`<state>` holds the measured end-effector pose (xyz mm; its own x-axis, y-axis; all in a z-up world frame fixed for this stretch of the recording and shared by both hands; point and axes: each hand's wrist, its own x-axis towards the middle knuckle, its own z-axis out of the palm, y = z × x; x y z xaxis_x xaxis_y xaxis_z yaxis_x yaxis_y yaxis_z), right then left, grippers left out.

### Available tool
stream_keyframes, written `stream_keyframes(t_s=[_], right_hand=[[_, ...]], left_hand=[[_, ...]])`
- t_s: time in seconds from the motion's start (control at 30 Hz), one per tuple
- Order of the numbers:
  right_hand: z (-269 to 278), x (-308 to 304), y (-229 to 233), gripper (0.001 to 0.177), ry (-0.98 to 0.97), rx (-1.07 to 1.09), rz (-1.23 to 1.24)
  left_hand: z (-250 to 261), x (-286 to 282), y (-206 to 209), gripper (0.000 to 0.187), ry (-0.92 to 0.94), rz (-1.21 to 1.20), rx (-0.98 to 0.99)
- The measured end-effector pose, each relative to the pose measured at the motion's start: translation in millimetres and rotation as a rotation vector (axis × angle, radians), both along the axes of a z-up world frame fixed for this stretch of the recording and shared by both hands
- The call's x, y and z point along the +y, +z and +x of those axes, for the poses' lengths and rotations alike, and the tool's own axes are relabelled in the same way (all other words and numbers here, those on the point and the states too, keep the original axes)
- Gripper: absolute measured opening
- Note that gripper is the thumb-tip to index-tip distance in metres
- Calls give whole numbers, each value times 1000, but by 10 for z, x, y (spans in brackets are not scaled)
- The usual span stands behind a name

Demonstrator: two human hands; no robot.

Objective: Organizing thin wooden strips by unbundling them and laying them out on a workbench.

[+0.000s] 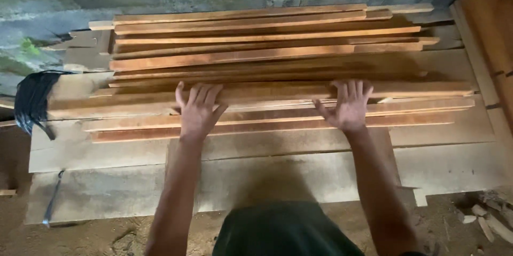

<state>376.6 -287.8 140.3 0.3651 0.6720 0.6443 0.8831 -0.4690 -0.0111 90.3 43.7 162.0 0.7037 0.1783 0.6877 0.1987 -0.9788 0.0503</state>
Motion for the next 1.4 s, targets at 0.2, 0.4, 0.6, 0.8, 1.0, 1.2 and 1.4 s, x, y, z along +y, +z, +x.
stream_keyframes(t_s=[0.2,0.4,0.6,0.8,1.0,1.2,1.4], right_hand=[[-520,-451,-395,54,-35,80,-43],[-807,-694,-815,51,-48,457,-184],[-686,-666,-1002,48,-49,407,-183],[-708,-620,-1011,48,-73,184,-203],[-584,-669,-1239,52,-47,182,-178],[-644,-667,-1046,48,-3,207,-181],[-618,-581,-1012,41,-33,116,-137]], left_hand=[[-518,-392,-845,47,273,-86,212],[-812,-656,-890,77,173,-754,569],[-698,-453,-1236,50,168,-583,567],[-669,-453,-1533,48,181,-539,657],[-821,-427,-1693,52,156,-313,426],[-838,-352,-1748,68,183,-183,263],[-737,-335,-1488,61,225,-248,231]])
